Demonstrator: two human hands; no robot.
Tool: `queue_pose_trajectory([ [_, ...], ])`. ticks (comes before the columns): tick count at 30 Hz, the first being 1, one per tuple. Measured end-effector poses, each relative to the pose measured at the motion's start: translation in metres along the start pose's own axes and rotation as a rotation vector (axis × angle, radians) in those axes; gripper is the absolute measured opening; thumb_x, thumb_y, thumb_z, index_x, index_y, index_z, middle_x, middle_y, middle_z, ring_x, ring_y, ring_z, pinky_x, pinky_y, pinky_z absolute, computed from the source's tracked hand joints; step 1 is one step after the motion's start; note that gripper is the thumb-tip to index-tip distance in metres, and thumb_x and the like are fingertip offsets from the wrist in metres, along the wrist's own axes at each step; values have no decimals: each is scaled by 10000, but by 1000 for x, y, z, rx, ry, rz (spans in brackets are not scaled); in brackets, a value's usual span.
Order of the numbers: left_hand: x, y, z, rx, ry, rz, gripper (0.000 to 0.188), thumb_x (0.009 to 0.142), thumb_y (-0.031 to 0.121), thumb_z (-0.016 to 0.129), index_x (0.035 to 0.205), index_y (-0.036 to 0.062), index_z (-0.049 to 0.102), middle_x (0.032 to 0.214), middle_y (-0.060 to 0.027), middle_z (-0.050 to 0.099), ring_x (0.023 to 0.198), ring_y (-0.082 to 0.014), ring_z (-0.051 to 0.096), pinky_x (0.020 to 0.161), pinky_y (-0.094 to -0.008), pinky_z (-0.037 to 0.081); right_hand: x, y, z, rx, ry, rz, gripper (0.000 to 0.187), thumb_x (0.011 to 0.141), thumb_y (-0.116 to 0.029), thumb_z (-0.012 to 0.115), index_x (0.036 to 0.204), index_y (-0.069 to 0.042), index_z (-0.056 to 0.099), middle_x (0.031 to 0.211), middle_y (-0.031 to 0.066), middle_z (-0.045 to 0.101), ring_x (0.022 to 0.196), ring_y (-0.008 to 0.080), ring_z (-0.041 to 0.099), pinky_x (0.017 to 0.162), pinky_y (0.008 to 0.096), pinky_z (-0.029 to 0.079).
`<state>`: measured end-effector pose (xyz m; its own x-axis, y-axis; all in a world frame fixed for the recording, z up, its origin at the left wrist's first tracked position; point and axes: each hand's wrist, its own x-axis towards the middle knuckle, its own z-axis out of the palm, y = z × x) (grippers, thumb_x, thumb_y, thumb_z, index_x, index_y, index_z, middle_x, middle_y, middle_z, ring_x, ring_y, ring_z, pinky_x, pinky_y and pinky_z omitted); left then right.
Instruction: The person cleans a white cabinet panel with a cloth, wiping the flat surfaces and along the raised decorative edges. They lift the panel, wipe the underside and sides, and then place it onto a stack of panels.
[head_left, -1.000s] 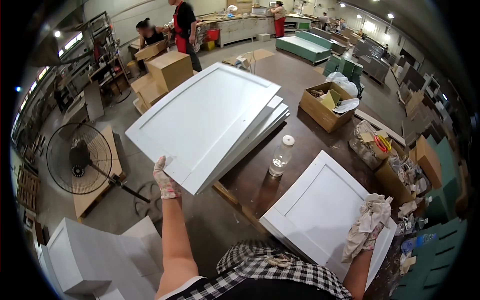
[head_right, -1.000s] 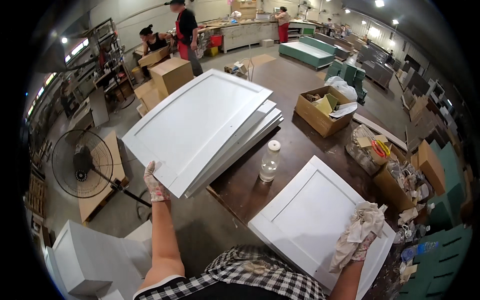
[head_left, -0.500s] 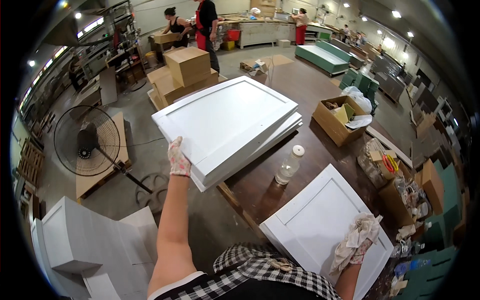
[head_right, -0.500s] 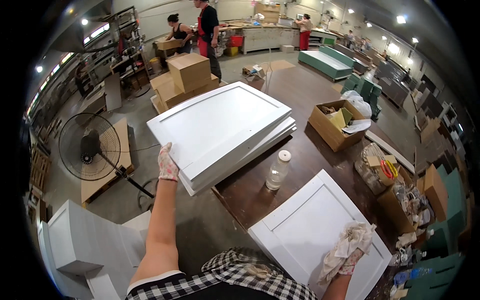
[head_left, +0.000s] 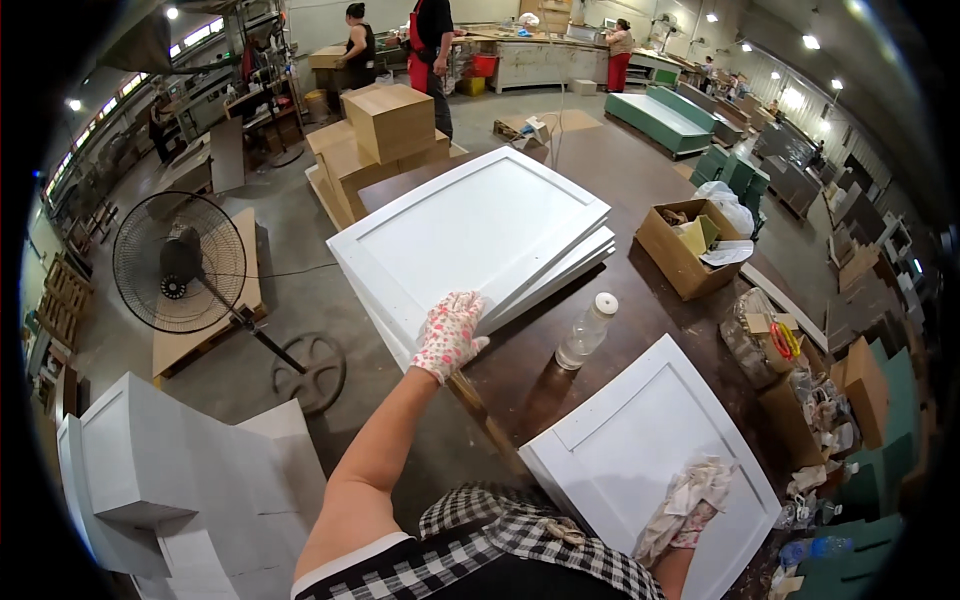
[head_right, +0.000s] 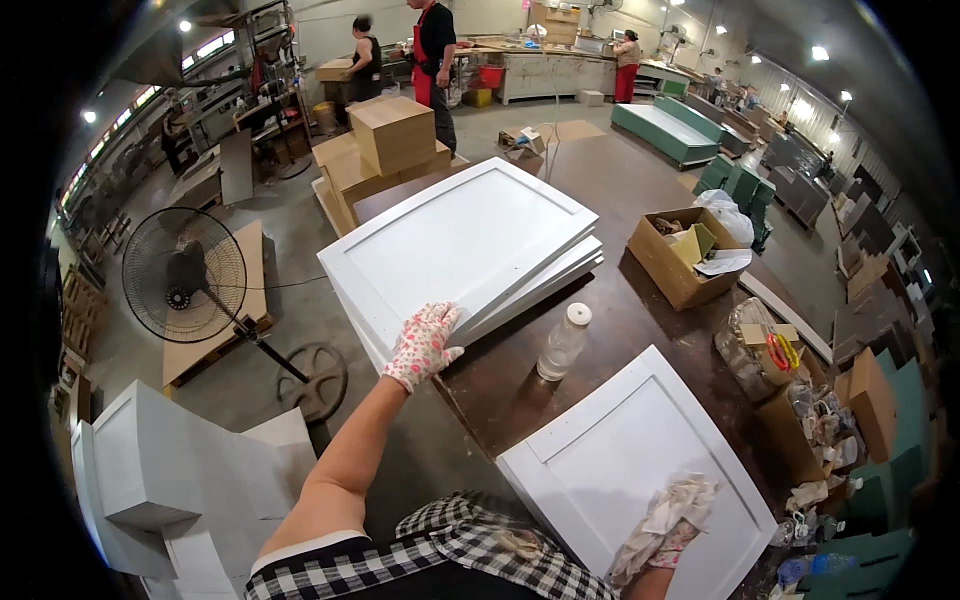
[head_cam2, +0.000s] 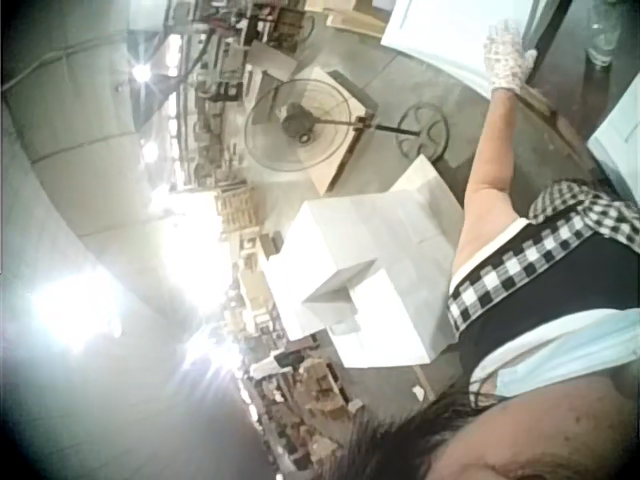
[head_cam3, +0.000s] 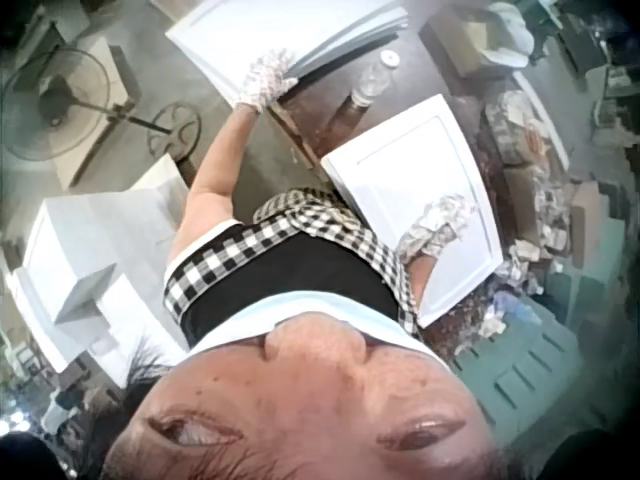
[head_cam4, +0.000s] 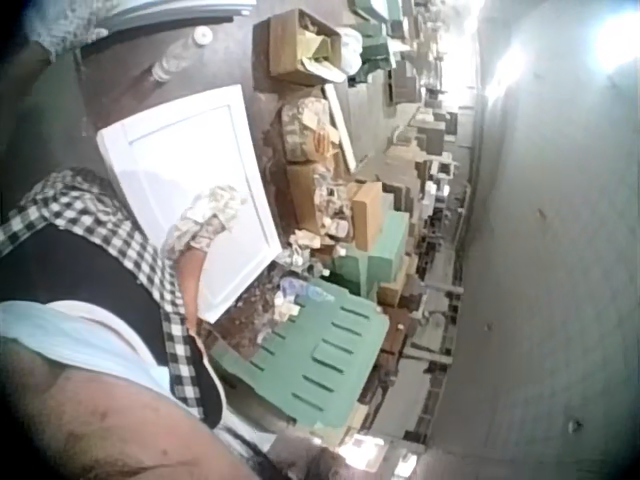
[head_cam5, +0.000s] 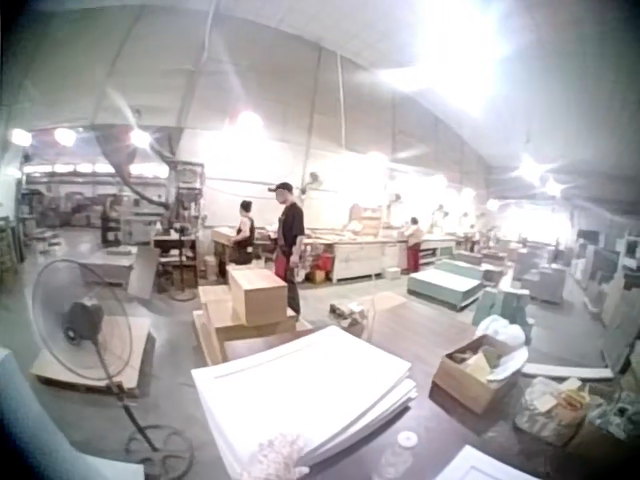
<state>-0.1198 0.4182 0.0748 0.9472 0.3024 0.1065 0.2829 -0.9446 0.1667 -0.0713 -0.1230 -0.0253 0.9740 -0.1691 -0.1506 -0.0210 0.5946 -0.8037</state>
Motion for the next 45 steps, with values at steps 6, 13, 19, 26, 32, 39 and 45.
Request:
queue_pose_trajectory([
  [6,6,3,15,-27,87,-18,600,843,207,646,1401,127,441,1443,-51,431,1359,-263,362,1100,-417,324,2,10,-16,-733,-169,-244,181,939,-125,537,1080,-29,599,840,25,633,723,117,587,678,267,513],
  [13,9,-3,16,-4,69,17,620,816,217,677,1380,83,457,1401,-72,476,1298,-256,416,1055,-398,369,-9,11,11,-570,139,-287,165,897,-141,573,897,-5,666,781,13,657,688,130,598,1098,350,308],
  [19,10,-15,9,-29,69,130,592,807,239,689,1340,77,488,1387,-86,486,1232,-272,457,1022,-401,399,-14,3,14,-974,7,-500,134,887,-113,562,891,-19,657,787,29,662,655,139,595,1019,349,405],
  [26,9,-17,5,-65,49,149,584,810,244,682,1343,97,491,1380,-100,496,1227,-282,463,1006,-406,409,-23,3,31,-704,12,-375,106,909,-105,572,943,-28,636,755,15,619,663,120,574,610,267,509],
  [32,10,-16,2,-152,48,158,568,832,256,659,1346,86,487,1374,-116,498,1251,-291,450,1015,-410,403,-18,0,19,-781,105,-379,105,883,-117,608,938,-33,636,807,34,625,687,123,580,637,266,511],
  [39,10,-20,8,-140,56,167,564,842,267,649,1351,87,483,1379,-121,485,1239,-291,454,1006,-413,402,-20,0,19,-1277,59,-622,166,878,-150,644,963,-8,627,832,46,634,734,145,598,717,282,521],
  [45,10,-18,4,-65,56,178,519,870,257,612,1343,81,494,1373,-96,486,1205,-263,477,961,-384,423,-15,1,-1,-1267,61,-619,166,897,-149,635,977,-5,618,865,60,634,785,136,603,719,272,522],
])
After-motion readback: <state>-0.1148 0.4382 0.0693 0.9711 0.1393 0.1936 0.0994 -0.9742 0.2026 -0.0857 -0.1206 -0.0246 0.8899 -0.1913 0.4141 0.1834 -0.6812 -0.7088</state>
